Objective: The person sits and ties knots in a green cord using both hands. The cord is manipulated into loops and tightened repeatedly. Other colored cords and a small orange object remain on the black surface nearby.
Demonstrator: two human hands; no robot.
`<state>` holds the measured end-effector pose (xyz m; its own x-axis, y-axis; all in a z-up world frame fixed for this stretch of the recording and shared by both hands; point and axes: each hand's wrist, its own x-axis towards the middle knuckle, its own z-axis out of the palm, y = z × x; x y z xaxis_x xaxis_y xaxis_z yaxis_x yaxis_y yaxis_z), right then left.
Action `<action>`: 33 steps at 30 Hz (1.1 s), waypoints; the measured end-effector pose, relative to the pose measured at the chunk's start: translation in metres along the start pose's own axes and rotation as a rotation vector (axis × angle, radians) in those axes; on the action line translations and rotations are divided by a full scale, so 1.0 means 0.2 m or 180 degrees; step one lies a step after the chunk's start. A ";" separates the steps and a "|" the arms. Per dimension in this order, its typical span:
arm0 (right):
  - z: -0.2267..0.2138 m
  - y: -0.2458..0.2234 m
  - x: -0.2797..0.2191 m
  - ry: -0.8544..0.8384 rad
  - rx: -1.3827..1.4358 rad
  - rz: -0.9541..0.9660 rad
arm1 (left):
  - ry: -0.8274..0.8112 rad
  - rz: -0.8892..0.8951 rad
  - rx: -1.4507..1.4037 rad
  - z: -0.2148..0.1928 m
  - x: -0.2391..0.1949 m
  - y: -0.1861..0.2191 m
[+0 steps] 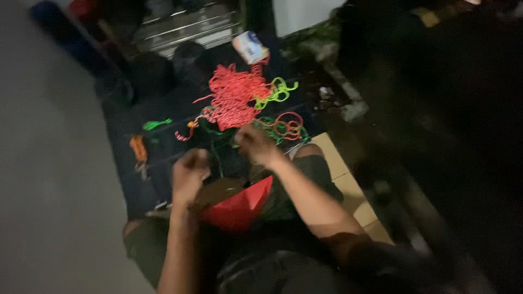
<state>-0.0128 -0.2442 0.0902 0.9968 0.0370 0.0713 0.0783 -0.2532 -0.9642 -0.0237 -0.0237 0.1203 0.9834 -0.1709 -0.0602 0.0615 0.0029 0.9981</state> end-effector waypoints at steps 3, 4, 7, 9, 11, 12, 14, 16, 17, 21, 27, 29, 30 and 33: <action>0.30 0.31 0.04 0.0006 0.0785 0.0194 | 0.0242 0.0224 -0.1964 0.07 0.08 -0.09; 0.36 0.34 0.01 0.0060 0.0772 0.0183 | 0.0185 0.0227 -0.1971 0.07 0.12 -0.12; 0.52 0.33 -0.08 -0.0218 0.1324 0.0174 | 0.0163 0.0284 -0.2533 0.09 0.16 -0.11; 0.55 0.22 -0.10 -0.0310 0.2522 0.0990 | 0.0782 0.0352 -0.2647 0.15 0.09 0.04; 0.55 0.23 -0.12 -0.0276 0.2411 0.0721 | 0.0751 0.0406 -0.2630 0.09 0.11 -0.05; 0.55 0.24 -0.12 -0.0250 0.2301 0.0455 | 0.0729 0.0463 -0.2609 0.06 0.12 -0.09; 0.54 0.29 -0.12 -0.0206 0.2193 0.0344 | 0.0805 0.0529 -0.2790 0.07 0.09 -0.11; 0.51 0.30 -0.11 -0.0176 0.2081 0.0220 | 0.0886 0.0615 -0.2973 0.06 0.08 -0.12; 0.49 0.30 -0.12 -0.0214 0.1874 0.0282 | 0.0867 0.0667 -0.2780 0.06 0.06 -0.13; 0.44 0.46 -0.08 -0.0269 0.1463 0.0330 | 0.1084 0.0722 -0.2262 0.01 0.07 -0.30; 0.22 0.23 0.01 -0.0507 0.0311 -0.0140 | 0.1241 0.0525 -0.2221 -0.11 0.10 -0.48; 0.19 0.21 0.03 -0.0604 0.0290 -0.0335 | 0.1249 0.0548 -0.2228 -0.12 0.10 -0.50; 0.18 0.21 0.05 -0.0668 0.0262 -0.0553 | 0.1222 0.0589 -0.2242 -0.13 0.11 -0.51; 0.15 0.28 0.10 -0.0919 0.0109 -0.0479 | 0.1341 0.0702 -0.2164 -0.13 0.09 -0.56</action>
<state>0.0109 -0.2288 0.0304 0.9275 0.3453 0.1432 0.2190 -0.1916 -0.9567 -0.0091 -0.0015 0.0076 0.9582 0.2862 0.0012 -0.1836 0.6112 0.7699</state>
